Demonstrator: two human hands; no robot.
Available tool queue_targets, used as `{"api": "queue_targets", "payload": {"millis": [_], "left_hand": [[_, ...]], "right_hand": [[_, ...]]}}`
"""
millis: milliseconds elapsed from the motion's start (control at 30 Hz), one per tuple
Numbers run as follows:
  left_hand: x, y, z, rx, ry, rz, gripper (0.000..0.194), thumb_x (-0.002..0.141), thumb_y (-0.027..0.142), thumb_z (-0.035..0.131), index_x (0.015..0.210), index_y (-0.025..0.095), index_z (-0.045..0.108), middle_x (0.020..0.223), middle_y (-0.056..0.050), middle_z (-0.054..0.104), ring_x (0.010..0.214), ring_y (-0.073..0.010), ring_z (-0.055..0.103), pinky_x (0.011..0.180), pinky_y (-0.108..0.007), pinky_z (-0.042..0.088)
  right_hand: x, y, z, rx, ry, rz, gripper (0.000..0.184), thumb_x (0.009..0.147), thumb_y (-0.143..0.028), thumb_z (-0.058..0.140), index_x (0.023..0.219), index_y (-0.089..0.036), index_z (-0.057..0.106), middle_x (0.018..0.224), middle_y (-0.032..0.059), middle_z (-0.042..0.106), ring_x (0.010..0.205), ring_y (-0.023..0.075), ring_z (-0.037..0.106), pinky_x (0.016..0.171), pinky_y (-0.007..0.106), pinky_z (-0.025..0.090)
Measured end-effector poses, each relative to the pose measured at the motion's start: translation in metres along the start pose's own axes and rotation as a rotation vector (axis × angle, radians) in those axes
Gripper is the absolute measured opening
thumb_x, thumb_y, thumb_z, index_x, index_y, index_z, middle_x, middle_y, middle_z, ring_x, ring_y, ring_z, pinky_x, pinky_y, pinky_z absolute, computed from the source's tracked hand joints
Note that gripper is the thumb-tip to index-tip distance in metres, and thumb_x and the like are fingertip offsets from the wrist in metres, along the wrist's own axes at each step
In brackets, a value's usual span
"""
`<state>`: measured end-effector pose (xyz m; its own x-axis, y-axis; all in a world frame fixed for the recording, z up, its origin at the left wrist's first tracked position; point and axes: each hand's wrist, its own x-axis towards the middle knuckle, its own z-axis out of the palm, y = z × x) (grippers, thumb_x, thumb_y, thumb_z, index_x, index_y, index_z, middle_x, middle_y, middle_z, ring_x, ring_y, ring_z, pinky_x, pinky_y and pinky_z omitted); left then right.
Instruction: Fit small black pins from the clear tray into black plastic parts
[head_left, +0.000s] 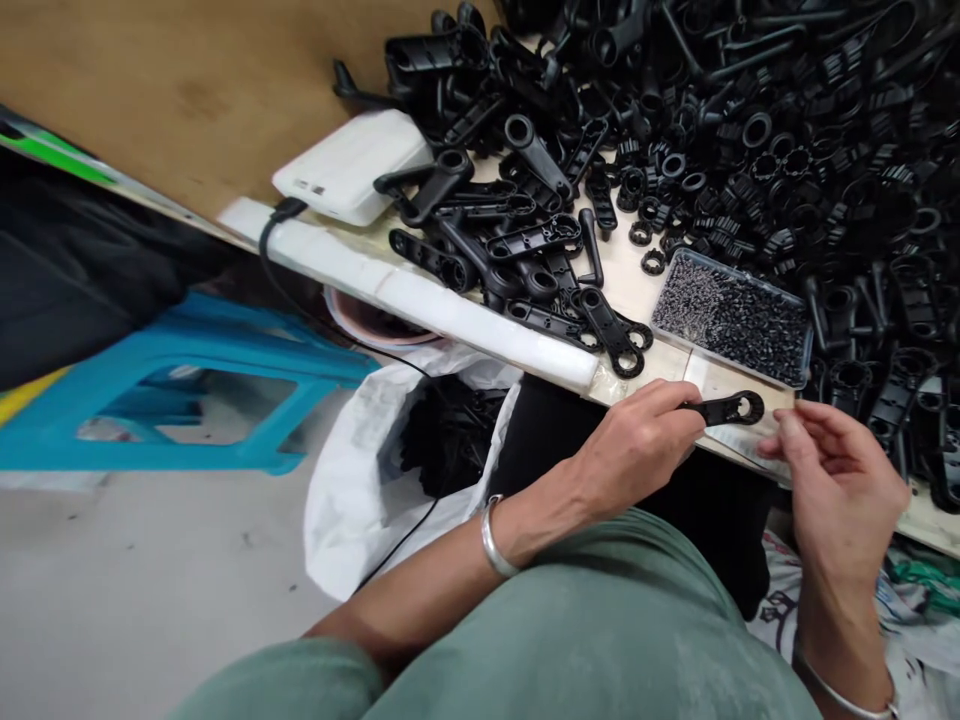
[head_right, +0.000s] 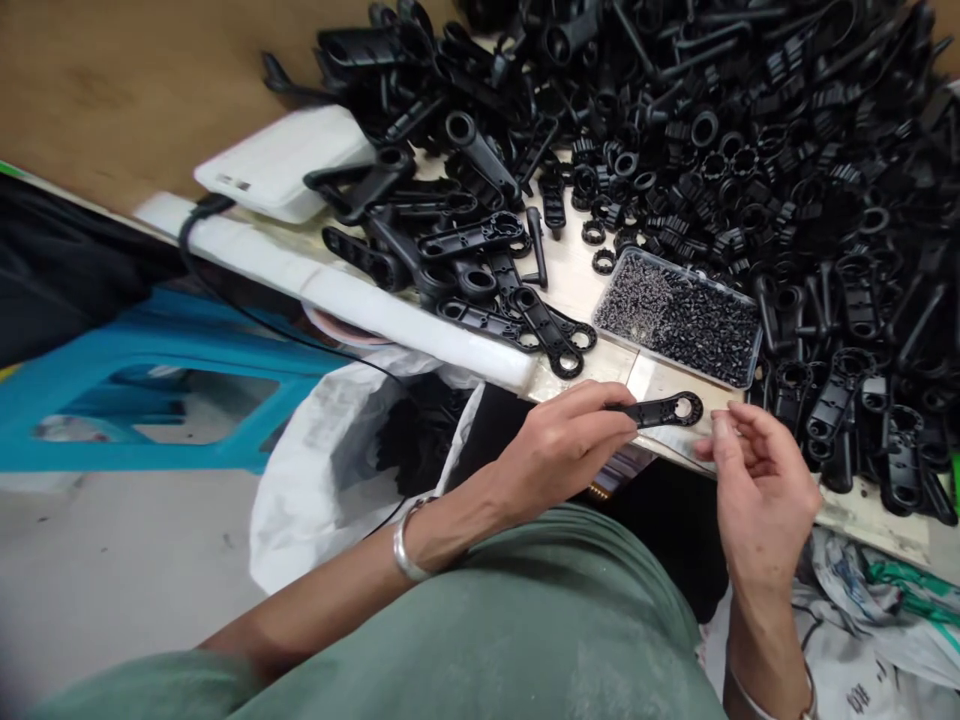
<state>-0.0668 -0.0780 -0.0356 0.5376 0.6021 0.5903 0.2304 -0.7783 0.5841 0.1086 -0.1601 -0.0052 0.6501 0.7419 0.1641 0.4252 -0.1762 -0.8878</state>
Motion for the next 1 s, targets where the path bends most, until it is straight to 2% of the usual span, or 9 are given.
{"api": "queue_targets", "payload": {"millis": [67, 200, 267, 433, 567, 633, 767, 900, 1000], "left_hand": [[-0.001, 0.003, 0.001, 0.007, 0.026, 0.005, 0.025, 0.097, 0.010, 0.049, 0.080, 0.014, 0.066, 0.097, -0.007, 0.068, 0.087, -0.0136, 0.062, 0.080, -0.025, 0.056], [0.000, 0.009, 0.001, -0.017, 0.014, 0.018, 0.026, 0.098, 0.010, 0.048, 0.081, 0.014, 0.066, 0.099, -0.006, 0.068, 0.088, -0.0127, 0.062, 0.081, -0.024, 0.056], [0.000, 0.012, 0.000, -0.028, -0.001, 0.012, 0.024, 0.098, 0.010, 0.048, 0.084, 0.014, 0.067, 0.101, -0.007, 0.068, 0.091, -0.0127, 0.063, 0.082, -0.024, 0.057], [-0.004, 0.016, 0.000, -0.037, -0.073, -0.034, 0.024, 0.099, 0.012, 0.048, 0.086, 0.014, 0.068, 0.103, -0.007, 0.066, 0.092, -0.0125, 0.062, 0.082, -0.024, 0.058], [-0.008, 0.017, 0.001, -0.088, -0.051, -0.021, 0.023, 0.098, 0.011, 0.049, 0.087, 0.014, 0.068, 0.102, -0.007, 0.066, 0.089, -0.0119, 0.063, 0.079, -0.023, 0.058], [-0.007, 0.016, 0.001, -0.114, -0.028, -0.020, 0.022, 0.097, 0.008, 0.049, 0.088, 0.014, 0.068, 0.099, -0.007, 0.065, 0.087, -0.0115, 0.063, 0.078, -0.022, 0.058], [-0.002, 0.017, -0.003, -0.136, 0.053, -0.021, 0.020, 0.095, 0.005, 0.051, 0.086, 0.014, 0.067, 0.095, -0.005, 0.066, 0.085, -0.0112, 0.065, 0.075, -0.021, 0.058], [0.000, 0.018, -0.003, -0.158, 0.094, -0.021, 0.020, 0.093, 0.006, 0.054, 0.082, 0.015, 0.067, 0.093, -0.005, 0.066, 0.082, -0.0106, 0.065, 0.074, -0.020, 0.059], [0.000, 0.018, 0.000, -0.162, 0.104, -0.024, 0.016, 0.091, 0.006, 0.057, 0.083, 0.015, 0.068, 0.094, -0.005, 0.067, 0.083, -0.0115, 0.066, 0.074, -0.021, 0.060]], "right_hand": [[-0.004, 0.000, 0.002, 0.135, -0.026, 0.106, 0.042, 0.078, -0.036, 0.080, 0.113, -0.018, 0.065, 0.093, 0.0046, 0.074, 0.067, 0.0165, 0.072, 0.065, 0.034, 0.063], [-0.007, -0.001, 0.012, 0.403, -0.202, 0.258, 0.063, 0.074, -0.031, 0.083, 0.129, -0.022, 0.054, 0.101, 0.0062, 0.074, 0.088, 0.0201, 0.074, 0.074, 0.036, 0.064], [-0.007, -0.002, 0.017, 0.464, -0.211, 0.284, 0.060, 0.072, -0.029, 0.083, 0.125, -0.022, 0.056, 0.099, 0.0049, 0.074, 0.088, 0.0187, 0.073, 0.074, 0.034, 0.064], [-0.006, -0.006, 0.024, 0.471, -0.167, 0.308, 0.045, 0.069, -0.025, 0.081, 0.110, -0.020, 0.063, 0.089, 0.0015, 0.072, 0.069, 0.0135, 0.069, 0.065, 0.030, 0.064], [-0.003, -0.008, 0.027, 0.546, -0.122, 0.371, 0.042, 0.060, -0.020, 0.082, 0.099, -0.019, 0.066, 0.077, -0.0026, 0.068, 0.054, 0.0090, 0.062, 0.052, 0.023, 0.058], [-0.001, -0.009, 0.028, 0.573, -0.149, 0.405, 0.042, 0.058, -0.020, 0.083, 0.098, -0.019, 0.066, 0.074, -0.0038, 0.067, 0.050, 0.0079, 0.059, 0.049, 0.021, 0.056], [0.001, -0.011, 0.028, 0.613, -0.267, 0.425, 0.046, 0.062, -0.026, 0.083, 0.103, -0.021, 0.066, 0.082, -0.0015, 0.069, 0.056, 0.0098, 0.062, 0.052, 0.023, 0.057], [0.002, -0.011, 0.026, 0.588, -0.235, 0.358, 0.049, 0.064, -0.029, 0.082, 0.110, -0.022, 0.065, 0.092, 0.0028, 0.072, 0.072, 0.0150, 0.067, 0.062, 0.028, 0.060], [0.003, -0.012, 0.025, 0.527, -0.250, 0.327, 0.050, 0.066, -0.032, 0.082, 0.112, -0.020, 0.066, 0.096, 0.0046, 0.072, 0.073, 0.0155, 0.067, 0.064, 0.030, 0.060]]}}
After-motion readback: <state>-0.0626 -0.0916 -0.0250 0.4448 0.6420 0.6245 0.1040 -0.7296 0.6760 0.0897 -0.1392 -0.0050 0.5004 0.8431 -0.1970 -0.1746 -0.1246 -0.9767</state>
